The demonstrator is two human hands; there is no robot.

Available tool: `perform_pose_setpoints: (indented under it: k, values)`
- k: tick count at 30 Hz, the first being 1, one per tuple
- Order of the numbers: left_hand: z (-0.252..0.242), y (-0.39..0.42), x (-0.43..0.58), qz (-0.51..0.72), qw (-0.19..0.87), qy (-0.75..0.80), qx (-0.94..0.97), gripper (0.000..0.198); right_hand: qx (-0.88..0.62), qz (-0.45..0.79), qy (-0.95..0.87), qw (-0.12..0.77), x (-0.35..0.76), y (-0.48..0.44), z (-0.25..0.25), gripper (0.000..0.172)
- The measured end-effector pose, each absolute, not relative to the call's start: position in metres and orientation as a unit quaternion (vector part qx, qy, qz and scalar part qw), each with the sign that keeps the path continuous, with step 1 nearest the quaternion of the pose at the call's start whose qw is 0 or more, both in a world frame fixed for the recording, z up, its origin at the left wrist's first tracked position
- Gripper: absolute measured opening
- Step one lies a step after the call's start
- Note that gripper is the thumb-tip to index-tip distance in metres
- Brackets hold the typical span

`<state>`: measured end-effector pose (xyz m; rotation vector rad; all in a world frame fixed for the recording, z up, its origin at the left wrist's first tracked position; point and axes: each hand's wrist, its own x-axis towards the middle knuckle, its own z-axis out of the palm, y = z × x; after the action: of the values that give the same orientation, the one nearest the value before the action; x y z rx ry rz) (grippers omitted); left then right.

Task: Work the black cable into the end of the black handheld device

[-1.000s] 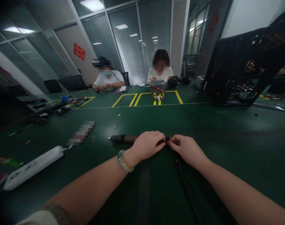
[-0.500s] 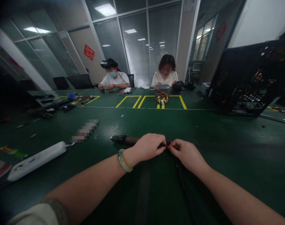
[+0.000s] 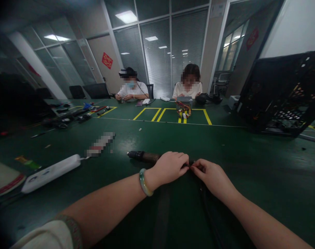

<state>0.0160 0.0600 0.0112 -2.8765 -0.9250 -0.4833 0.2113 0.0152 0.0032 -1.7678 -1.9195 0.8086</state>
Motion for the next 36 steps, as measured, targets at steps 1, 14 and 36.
perform_pose_setpoints:
  k: [1, 14, 36]
  values:
    - [0.011, 0.060, 0.016, -0.157, 0.045, -0.301, -0.940, 0.017, -0.631, 0.295, -0.687, 0.205, 0.211, 0.014, 0.004, 0.030]
    - [0.010, 0.063, 0.013, -0.168, 0.042, -0.284, -0.943, 0.015, -0.634, 0.272, -0.701, 0.180, 0.221, 0.019, -0.012, 0.033]
    - [0.016, 0.060, 0.011, -0.145, 0.037, -0.272, -0.951, 0.014, -0.644, 0.274, -0.689, 0.189, 0.221, 0.019, -0.013, 0.035]
